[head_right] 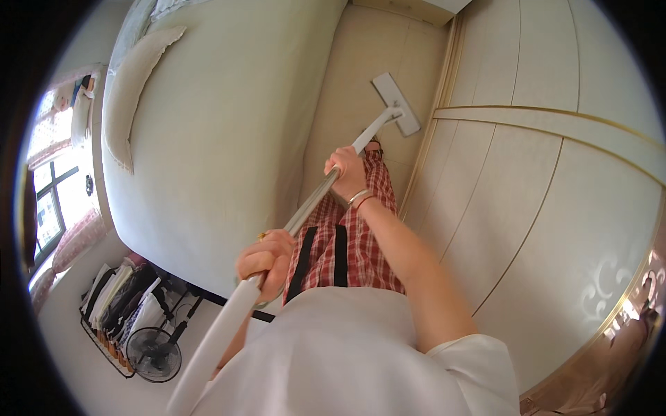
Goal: The person mops the floor in a bathroom and a bedroom using a flat mop. They start by wringing the mop in a bucket in the bathroom, then move into the bedroom to clean the tiled floor around a bed, a fan, and a clothes rack.
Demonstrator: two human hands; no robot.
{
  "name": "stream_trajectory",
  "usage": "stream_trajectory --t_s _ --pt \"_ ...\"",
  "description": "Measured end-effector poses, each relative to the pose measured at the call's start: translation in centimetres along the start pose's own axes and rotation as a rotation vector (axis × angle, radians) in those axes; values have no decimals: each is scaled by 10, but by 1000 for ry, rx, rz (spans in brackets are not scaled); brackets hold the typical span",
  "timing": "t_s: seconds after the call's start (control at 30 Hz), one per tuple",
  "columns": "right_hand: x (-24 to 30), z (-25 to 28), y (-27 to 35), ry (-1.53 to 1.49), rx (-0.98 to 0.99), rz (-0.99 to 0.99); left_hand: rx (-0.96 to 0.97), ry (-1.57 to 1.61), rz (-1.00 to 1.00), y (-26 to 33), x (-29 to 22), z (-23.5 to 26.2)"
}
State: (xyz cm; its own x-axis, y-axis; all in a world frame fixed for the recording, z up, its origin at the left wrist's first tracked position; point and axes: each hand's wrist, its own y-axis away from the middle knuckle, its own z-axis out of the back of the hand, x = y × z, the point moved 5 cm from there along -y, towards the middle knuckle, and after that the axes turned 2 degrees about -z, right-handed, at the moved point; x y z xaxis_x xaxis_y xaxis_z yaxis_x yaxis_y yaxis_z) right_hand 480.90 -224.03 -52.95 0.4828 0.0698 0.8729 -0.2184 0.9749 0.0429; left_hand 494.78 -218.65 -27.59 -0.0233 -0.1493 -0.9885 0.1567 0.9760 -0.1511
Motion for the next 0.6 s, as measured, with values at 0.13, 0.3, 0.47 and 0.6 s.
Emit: stream_trajectory --t_s 0.13,0.3,0.47,0.6 --pt "74 -49 41 -73 -258 -8 290 -87 53 30 -56 49" --pt "114 -82 54 -209 -196 -21 397 -125 49 47 -90 69" --pt "112 -55 50 -60 31 137 385 -45 -35 43 -91 48" --pt "103 -27 59 -23 -34 174 295 24 -119 50 -89 26"
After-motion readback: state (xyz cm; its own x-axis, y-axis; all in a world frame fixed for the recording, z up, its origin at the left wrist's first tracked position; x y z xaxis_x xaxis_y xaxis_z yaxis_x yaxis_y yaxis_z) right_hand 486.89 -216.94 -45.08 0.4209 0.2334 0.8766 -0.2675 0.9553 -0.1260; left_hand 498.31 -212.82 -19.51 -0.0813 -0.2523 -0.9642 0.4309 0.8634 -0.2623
